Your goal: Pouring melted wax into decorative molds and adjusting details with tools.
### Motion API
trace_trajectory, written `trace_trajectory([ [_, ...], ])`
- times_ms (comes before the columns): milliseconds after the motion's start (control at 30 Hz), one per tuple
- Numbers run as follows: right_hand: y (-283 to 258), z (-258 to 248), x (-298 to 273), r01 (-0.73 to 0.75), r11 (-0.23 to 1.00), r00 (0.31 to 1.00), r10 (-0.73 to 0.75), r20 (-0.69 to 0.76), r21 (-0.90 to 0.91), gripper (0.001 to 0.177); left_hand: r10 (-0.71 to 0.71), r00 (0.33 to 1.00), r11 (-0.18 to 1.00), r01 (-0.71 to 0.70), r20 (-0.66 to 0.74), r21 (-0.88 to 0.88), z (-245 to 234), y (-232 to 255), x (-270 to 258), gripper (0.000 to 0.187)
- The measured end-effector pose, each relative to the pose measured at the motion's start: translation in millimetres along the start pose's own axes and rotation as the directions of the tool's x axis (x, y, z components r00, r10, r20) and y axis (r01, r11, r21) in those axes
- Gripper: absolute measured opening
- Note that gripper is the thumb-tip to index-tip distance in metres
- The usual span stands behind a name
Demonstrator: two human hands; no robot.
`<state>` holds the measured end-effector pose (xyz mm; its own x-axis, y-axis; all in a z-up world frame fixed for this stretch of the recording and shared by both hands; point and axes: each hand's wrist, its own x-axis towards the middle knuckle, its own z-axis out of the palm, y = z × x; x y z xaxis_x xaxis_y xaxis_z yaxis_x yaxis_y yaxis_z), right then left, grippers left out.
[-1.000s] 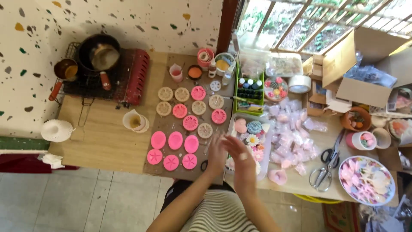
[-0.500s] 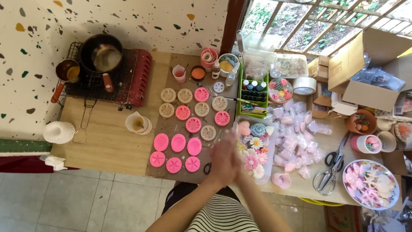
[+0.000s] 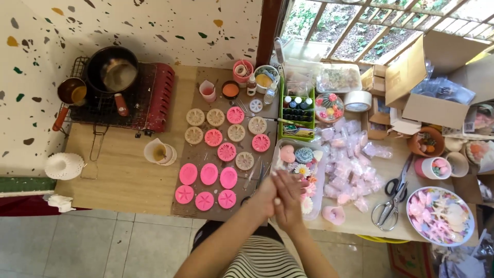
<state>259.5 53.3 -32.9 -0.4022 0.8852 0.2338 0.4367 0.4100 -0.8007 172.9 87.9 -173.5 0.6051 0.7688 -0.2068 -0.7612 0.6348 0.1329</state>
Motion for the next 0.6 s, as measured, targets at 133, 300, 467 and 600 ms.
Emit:
trace_trajectory([
  [133,96.3,-12.5,-36.1,-0.281,0.948,0.907,0.214,-0.362,-0.146,0.047,0.187,0.971,0.982,-0.179,-0.148,0.068,39.5,90.7,-5.7,0.047],
  [300,176.2,-66.1,-129.4,-0.597,0.791,0.565,0.534,-0.628,0.136,0.048,0.816,0.539,0.448,-0.361,-0.209,0.818,49.8,268.5,16.8,0.026],
  [467,230.1,-76.6,-217.2,-0.814,0.517,0.500,0.395,-0.771,-0.263,0.080,0.791,0.434,-0.589,0.345,0.432,0.731,-72.3,423.6,113.7,0.031],
  [600,270.6,-53.9,-237.2,-0.914,0.403,0.249,0.652,-0.716,0.049,0.112,0.806,0.563,-0.533,0.553,0.183,0.640,-37.4,431.1,137.6,0.060],
])
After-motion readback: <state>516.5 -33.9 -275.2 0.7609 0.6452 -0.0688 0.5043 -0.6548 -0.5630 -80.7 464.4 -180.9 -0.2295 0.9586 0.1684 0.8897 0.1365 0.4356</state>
